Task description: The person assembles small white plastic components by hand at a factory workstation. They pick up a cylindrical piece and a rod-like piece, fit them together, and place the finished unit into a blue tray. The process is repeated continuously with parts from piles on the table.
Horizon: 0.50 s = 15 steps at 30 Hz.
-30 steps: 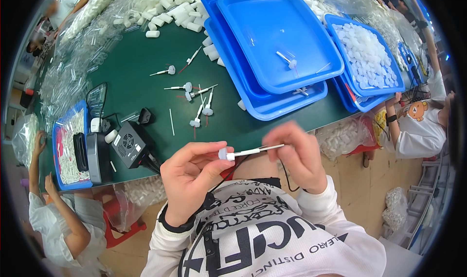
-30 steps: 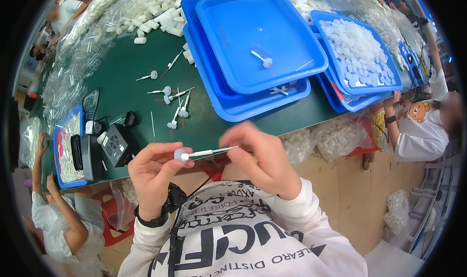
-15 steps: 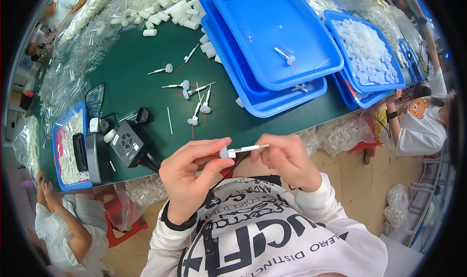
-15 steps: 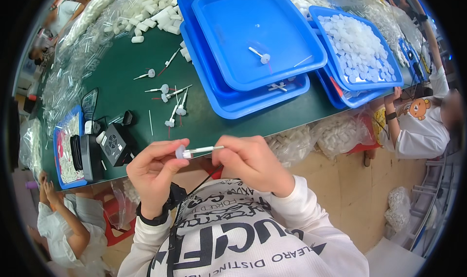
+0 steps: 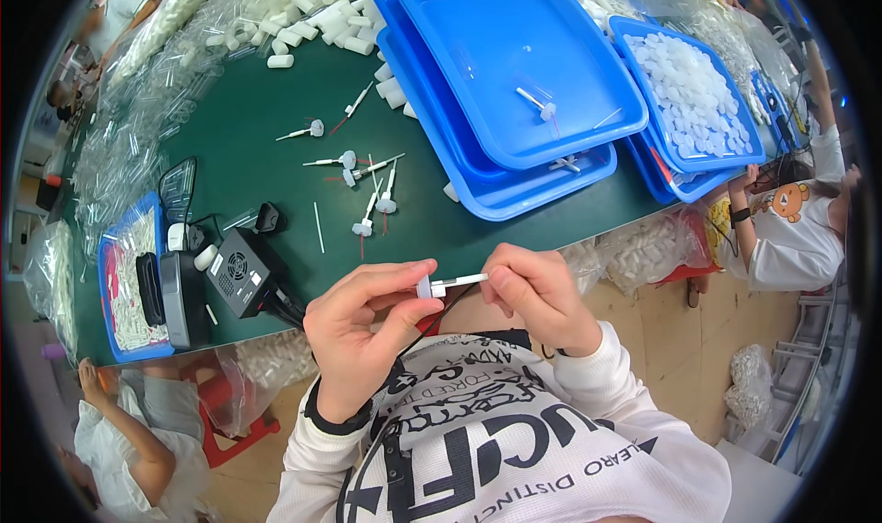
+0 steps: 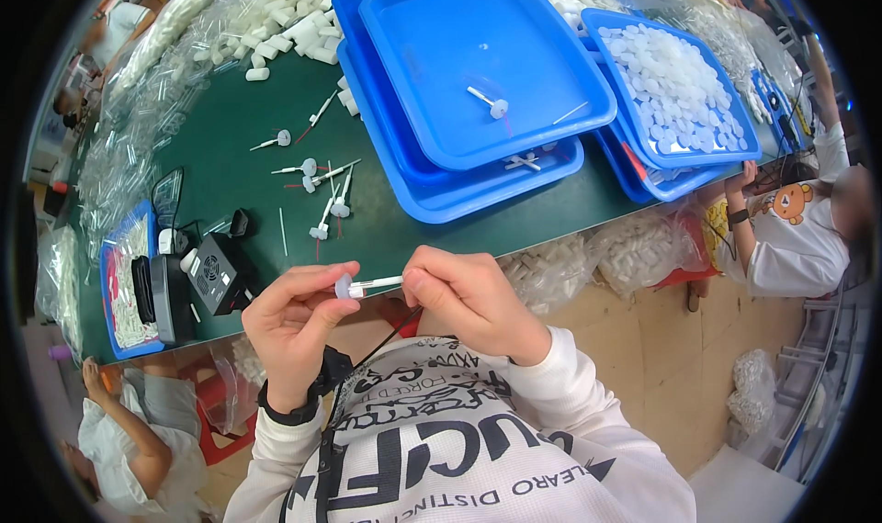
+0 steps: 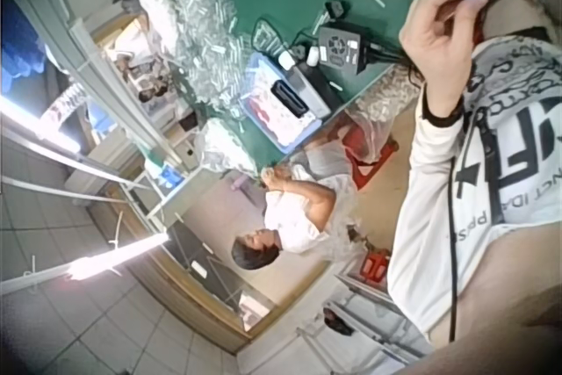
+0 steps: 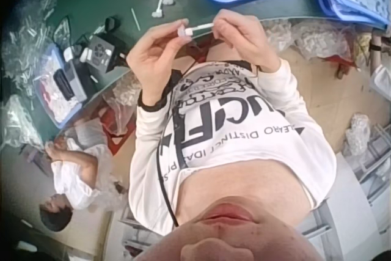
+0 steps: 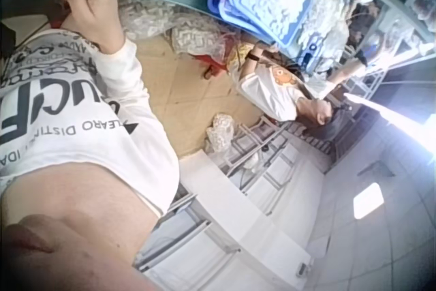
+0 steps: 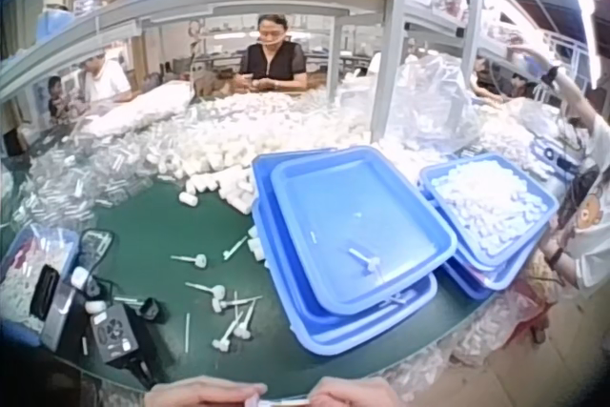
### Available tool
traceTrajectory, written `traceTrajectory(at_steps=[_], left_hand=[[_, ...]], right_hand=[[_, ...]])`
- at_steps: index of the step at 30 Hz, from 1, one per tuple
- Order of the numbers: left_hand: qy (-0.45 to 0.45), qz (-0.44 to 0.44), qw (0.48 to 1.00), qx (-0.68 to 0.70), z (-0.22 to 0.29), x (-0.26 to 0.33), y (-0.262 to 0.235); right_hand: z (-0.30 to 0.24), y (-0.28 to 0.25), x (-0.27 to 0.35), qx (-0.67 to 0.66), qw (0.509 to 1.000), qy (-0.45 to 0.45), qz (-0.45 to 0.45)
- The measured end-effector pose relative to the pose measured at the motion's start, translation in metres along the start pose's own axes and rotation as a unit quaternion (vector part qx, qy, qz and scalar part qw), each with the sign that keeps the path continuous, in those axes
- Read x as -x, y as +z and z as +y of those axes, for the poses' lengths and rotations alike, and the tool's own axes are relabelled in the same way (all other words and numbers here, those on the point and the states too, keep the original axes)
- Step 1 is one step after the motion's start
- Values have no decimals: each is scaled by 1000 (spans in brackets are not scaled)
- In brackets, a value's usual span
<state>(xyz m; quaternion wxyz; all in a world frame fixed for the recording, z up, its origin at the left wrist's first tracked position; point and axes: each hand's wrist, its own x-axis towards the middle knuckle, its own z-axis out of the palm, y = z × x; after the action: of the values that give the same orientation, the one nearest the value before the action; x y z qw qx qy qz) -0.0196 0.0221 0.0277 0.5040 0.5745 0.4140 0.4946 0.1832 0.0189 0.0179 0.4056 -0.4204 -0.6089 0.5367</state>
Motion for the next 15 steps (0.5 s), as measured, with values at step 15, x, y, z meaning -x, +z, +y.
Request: traceTrajectory(at_steps=[15], left_hand=[[-16, 30, 990, 138, 6, 4, 0]], right_hand=[[2, 5, -1, 66, 985, -139, 72]])
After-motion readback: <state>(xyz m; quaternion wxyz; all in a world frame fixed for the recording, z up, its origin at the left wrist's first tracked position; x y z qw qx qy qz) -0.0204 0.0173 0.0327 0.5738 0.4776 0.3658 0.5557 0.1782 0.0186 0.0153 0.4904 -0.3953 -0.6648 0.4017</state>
